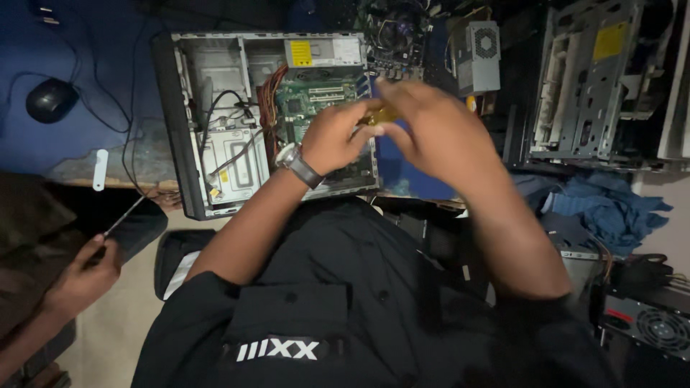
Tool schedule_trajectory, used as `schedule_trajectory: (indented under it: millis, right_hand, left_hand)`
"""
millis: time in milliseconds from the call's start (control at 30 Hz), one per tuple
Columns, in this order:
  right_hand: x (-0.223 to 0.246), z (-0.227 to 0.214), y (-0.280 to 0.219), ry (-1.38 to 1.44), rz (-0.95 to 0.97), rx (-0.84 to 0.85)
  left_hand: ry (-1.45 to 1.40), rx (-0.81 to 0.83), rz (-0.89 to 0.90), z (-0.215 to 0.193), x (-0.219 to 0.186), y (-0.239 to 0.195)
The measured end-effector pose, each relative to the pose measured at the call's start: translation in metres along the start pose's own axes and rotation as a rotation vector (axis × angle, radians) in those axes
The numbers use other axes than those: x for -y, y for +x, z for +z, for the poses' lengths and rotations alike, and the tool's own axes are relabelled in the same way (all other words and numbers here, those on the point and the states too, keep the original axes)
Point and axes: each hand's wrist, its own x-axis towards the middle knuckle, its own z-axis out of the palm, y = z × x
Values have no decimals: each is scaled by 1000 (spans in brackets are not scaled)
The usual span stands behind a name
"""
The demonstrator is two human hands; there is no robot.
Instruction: The person uses a screwdriver to remove screws from a computer power supply unit and then installs it into a computer case. The person secures the power supply inside the case by tightening screws.
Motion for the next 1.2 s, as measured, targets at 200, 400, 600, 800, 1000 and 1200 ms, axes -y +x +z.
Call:
schedule_trajectory:
  millis: [200, 400, 600, 800, 1000, 1200]
  right_hand:
    - [11, 10, 6, -102, 185, -115]
    - [2, 18, -7, 307, 126, -178]
    - [2, 15, -18, 237, 7, -159]
    - [7, 27, -7, -110, 317, 16]
    - [-3, 15, -19, 247, 100, -157]
    - [8, 18, -8, 70, 119, -116]
  left_hand:
    - [-84, 56, 150, 0, 0, -3]
    - [-115, -67, 39, 6, -4, 1]
    - [-241, 95, -43, -3, -10, -1]
    - [85, -86, -23, 3, -21, 2]
    - [-70, -61, 28, -5, -19, 0]
    - [-7, -120, 264, -3, -20, -4]
